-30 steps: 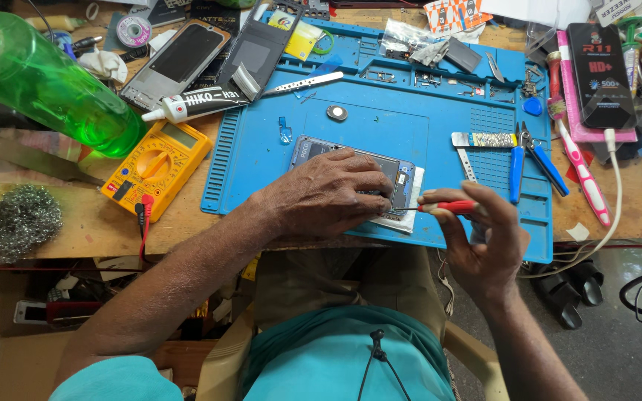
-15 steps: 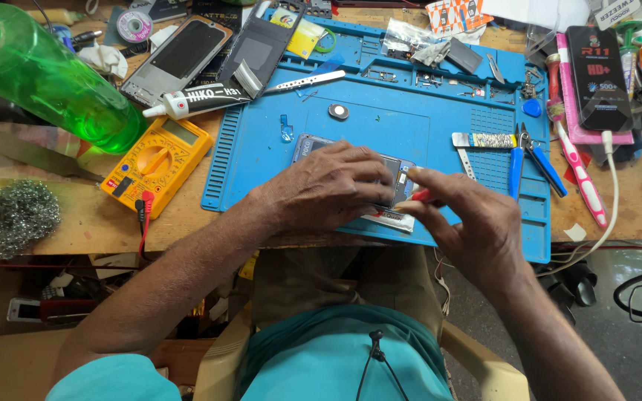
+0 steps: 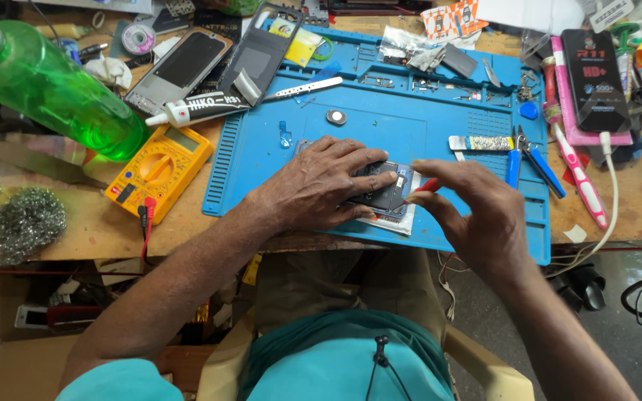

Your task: The person disassembles a smartphone on a blue work mat, using a screwdriver and tweezers to remove screws and internal components. They lift the motherboard, disconnect ribbon cables, and reposition parts while working on the device.

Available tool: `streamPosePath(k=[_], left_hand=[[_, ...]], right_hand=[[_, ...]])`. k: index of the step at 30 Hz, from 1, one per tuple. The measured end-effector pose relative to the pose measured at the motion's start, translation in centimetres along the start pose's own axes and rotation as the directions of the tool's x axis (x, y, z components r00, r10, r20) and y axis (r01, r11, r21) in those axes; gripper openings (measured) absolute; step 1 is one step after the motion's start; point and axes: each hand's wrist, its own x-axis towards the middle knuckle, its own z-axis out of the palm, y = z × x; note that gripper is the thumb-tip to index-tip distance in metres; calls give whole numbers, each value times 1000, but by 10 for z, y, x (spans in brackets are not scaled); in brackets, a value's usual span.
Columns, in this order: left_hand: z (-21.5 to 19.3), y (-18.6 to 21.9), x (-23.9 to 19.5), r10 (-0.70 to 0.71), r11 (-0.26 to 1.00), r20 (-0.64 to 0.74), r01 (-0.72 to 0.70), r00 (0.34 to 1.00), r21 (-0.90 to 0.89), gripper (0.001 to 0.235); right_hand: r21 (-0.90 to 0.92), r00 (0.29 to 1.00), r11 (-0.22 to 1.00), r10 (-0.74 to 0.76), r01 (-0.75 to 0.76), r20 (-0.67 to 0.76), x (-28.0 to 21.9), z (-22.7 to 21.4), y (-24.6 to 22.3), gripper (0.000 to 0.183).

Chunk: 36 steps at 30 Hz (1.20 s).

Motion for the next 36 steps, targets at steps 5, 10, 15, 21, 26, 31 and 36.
streamPosePath(k=[5,10,15,21,26,31,36], left_hand=[[0,1,-2,2,1000,-14,-3,1000,-6,60],[0,2,-3,4,1000,-33,-4,999,-3,60],[-1,1,-1,-8,1000,-12,8,1000,-15,59],[1,0,0,-17,1000,6,17,1000,5,59],[2,-1,1,-21,1000,11,21,1000,11,60],[2,1,1,-20,1000,12,20,1000,-1,60],[1,0,1,-8,1000,-12,9,1000,7,58]], right_hand=[[-23,997,1000,0,-2,-77,4,3,-6,40],[28,1000,1000,-2,2,16,10,2,-18,38],[46,994,997,-68,65,83,13,-1,-18,40],[44,996,999,14,-18,93,9,1,-12,39],[82,988,996,31,-44,152,12,1,-10,43],[53,994,998,41,-46,98,12,-3,-11,43],[30,992,992,121,-121,28,5,3,-11,42]])
